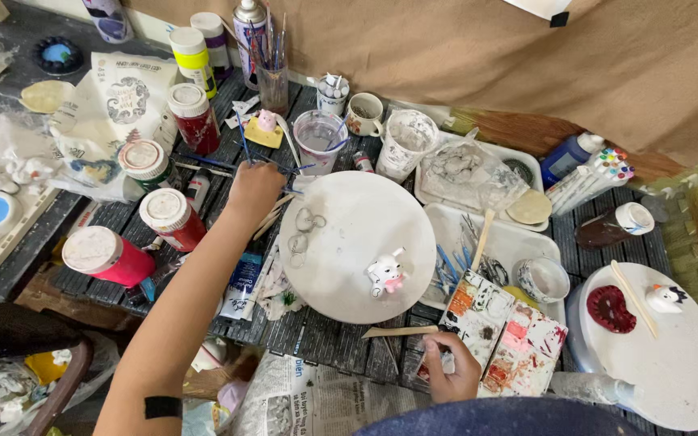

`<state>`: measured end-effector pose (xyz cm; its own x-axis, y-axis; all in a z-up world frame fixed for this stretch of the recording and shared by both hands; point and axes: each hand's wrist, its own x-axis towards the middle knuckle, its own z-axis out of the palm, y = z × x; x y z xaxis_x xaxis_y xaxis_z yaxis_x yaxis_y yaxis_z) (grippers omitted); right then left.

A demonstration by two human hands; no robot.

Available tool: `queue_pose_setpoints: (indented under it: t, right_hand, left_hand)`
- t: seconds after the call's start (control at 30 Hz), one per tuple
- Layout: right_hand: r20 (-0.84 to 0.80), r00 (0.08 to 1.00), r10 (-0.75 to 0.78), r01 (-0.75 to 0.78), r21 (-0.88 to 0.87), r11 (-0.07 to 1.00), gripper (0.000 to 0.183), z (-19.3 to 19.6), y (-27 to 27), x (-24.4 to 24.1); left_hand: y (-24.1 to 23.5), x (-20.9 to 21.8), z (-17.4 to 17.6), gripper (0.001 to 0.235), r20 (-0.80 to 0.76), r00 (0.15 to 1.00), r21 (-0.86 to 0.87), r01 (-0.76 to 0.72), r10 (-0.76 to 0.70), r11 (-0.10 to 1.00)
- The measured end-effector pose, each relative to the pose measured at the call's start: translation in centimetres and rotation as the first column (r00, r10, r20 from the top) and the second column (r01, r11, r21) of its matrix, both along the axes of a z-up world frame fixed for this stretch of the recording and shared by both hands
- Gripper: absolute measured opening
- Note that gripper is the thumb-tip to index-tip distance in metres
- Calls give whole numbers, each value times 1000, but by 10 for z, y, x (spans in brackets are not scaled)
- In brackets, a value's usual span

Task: The person paints a small white ceramic figurine using a fine brush and black paint. They outline and fill in details on the figurine's face and body while holding it in their left hand.

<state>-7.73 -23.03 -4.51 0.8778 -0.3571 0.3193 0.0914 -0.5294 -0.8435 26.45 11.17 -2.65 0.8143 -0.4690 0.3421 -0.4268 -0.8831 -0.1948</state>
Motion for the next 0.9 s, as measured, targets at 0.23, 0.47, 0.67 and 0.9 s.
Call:
queue_pose_setpoints:
  t: [0.23,0.47,0.67,0.9]
  right_hand:
    - [-51,998,-47,48,17,999,14,-20,-9,1]
    - [-36,999,-15,19,123,992,17,-41,-14,3]
    - [-96,995,12,4,163,987,17,-50,-15,9]
    - [-45,999,10,-2,161,987,17,-45,-3,15]
  left_hand:
    - [28,25,29,25,-183,976,-130,-140,115,982]
    - [67,8,73,35,-88,978,-444,-210,191,871]
    - [91,9,64,35,-167,968,-740,-250,189,625]
    - [102,8,58,31,-205,972,-799,-233,113,554]
